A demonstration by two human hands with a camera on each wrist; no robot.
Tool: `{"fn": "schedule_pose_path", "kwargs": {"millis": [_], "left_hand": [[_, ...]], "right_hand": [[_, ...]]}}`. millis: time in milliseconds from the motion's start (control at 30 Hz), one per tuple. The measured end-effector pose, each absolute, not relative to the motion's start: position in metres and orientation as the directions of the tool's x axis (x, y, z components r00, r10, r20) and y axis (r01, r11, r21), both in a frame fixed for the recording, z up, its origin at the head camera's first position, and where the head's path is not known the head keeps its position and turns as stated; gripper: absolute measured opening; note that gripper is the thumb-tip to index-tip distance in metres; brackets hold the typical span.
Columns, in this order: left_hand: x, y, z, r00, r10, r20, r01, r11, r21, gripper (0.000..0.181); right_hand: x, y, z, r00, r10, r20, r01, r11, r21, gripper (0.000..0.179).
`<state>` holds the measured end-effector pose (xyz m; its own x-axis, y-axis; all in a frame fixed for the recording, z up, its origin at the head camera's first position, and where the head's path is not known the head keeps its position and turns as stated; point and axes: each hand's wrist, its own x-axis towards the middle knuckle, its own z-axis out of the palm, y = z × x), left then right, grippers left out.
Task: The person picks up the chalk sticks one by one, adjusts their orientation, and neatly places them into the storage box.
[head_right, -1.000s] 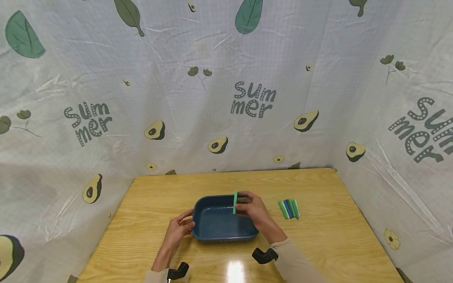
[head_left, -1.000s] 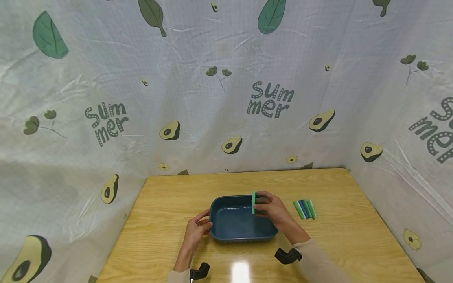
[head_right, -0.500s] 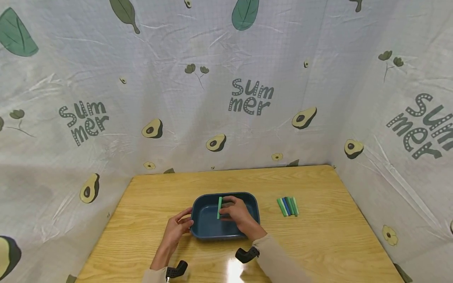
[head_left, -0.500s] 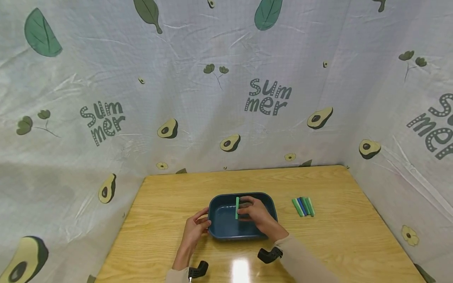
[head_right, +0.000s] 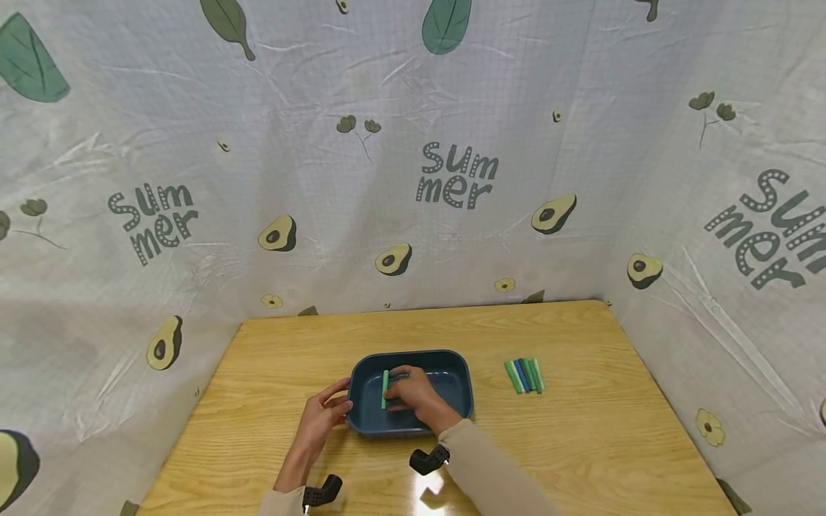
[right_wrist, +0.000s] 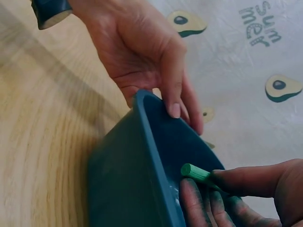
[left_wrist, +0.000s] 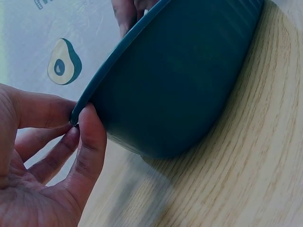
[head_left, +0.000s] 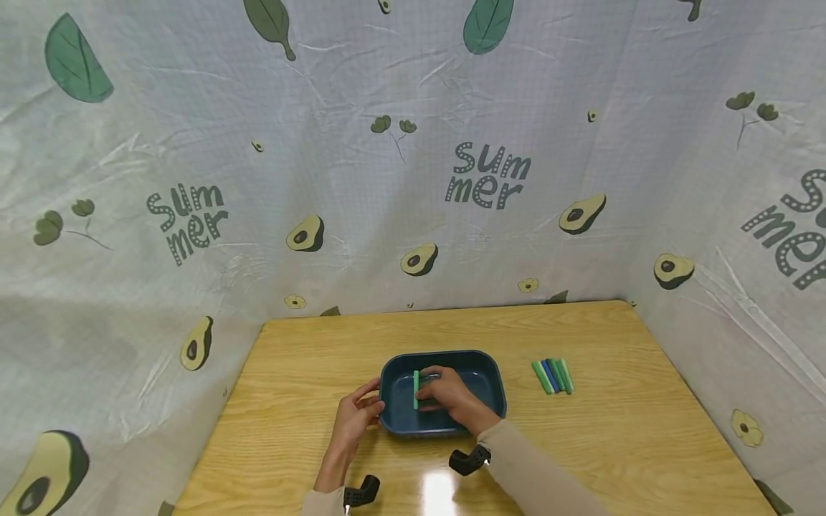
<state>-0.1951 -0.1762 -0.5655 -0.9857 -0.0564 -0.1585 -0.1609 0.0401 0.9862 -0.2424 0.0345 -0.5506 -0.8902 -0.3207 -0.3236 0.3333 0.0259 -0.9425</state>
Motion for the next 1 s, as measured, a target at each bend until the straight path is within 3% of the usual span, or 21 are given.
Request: {"fn": "schedule_pose_path", "kwargs": {"millis": [733,1000], "left_hand": [[-0.193,-0.175,-0.563,-0.987,-0.047,-0.154,-0.155,0.034,0.987,0.051],[-0.195,-0.174,-0.563,-0.985,-0.055,-0.161,-0.163,0.041,0.986,0.05]], "right_hand": [[-0.247,0.008,-0.561,-0.891,-0.252,-0.377,0.344,0.166,-0.924,0.052],[-0.248,0.012,-0.557,-0.93,-0.228,-0.288,0.232,0.241,-0.942,0.046]]}}
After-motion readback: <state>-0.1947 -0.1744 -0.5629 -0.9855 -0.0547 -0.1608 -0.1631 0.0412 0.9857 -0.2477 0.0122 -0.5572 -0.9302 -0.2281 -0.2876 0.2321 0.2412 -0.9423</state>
